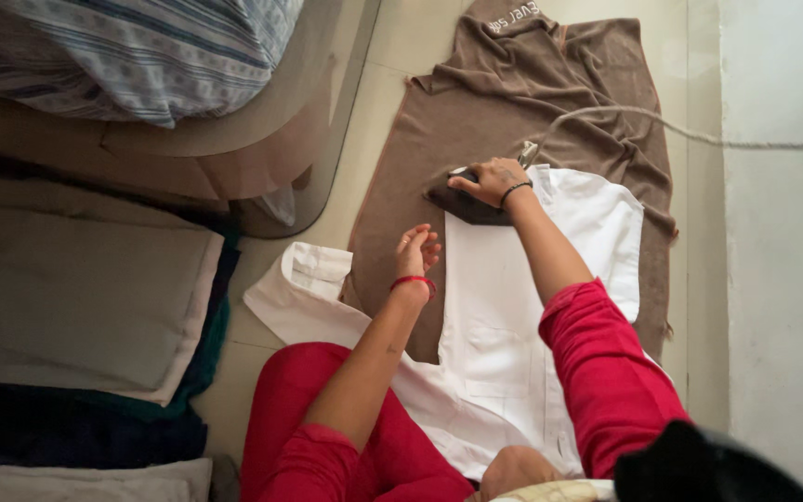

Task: The person irons a white shirt using an electric iron while sitting on the floor, smoothing different sections of the fabric and folding the sleeves.

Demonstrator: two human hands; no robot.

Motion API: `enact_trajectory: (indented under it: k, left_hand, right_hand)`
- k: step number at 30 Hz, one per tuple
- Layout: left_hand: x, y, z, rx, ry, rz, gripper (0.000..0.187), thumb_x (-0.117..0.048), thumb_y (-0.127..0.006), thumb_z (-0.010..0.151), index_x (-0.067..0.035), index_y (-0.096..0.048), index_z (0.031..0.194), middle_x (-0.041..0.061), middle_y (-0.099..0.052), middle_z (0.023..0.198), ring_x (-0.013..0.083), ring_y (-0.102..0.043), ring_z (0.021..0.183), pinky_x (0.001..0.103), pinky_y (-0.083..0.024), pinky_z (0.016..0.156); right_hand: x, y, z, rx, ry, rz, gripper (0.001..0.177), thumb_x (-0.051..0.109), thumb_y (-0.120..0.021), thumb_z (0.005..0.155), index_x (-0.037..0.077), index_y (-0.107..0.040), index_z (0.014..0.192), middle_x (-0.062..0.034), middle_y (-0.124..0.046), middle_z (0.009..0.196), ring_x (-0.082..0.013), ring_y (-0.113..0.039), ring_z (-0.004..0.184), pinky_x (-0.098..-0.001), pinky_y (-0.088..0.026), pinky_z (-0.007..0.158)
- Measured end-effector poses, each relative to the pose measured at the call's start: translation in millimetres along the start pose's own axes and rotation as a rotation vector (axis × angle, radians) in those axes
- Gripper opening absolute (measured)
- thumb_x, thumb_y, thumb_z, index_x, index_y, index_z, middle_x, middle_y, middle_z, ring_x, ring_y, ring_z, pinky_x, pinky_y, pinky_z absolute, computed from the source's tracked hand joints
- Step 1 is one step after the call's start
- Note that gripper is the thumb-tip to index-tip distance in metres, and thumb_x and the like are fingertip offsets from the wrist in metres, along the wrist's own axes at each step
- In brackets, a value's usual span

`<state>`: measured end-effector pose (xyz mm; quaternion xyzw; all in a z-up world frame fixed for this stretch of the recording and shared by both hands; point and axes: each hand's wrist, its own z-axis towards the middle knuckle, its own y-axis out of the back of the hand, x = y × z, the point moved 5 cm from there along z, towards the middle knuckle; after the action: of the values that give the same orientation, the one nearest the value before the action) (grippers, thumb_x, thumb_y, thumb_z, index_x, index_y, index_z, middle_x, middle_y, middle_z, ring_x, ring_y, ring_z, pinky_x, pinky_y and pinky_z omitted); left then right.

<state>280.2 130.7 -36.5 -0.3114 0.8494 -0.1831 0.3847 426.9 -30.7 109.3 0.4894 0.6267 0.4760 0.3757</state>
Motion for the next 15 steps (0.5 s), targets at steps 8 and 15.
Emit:
enact_trajectory:
  k: [8, 15]
  left_hand:
    - [-3.7, -0.3, 3.1, 0.009, 0.009, 0.002, 0.016, -0.025, -0.062, 0.098, -0.019, -0.065, 0.113, -0.001, -0.072, 0.097, 0.0095, -0.067, 0.076, 0.026, -0.052, 0.065]
    - [12.4, -12.6, 2.2, 0.054, 0.031, 0.033, 0.016, -0.025, -0.062, 0.099, -0.019, -0.066, 0.113, -0.001, -0.072, 0.095, 0.0103, -0.068, 0.076, 0.025, -0.052, 0.065]
  right_hand:
    - [-57.2, 2.5, 13.7, 0.025, 0.013, -0.081, 0.09, 0.087, -0.035, 0.09, 0.01, -0.079, 0.104, -0.0236, -0.075, 0.1, -0.0411, -0.071, 0.098, -0.0499, -0.056, 0.089]
    - [-57.4, -23.1, 31.7, 0.117, 0.059, 0.033, 0.08, 0.072, -0.023, 0.102, 0.013, -0.078, 0.102, -0.0177, -0.077, 0.096, -0.0396, -0.069, 0.102, -0.051, -0.052, 0.093]
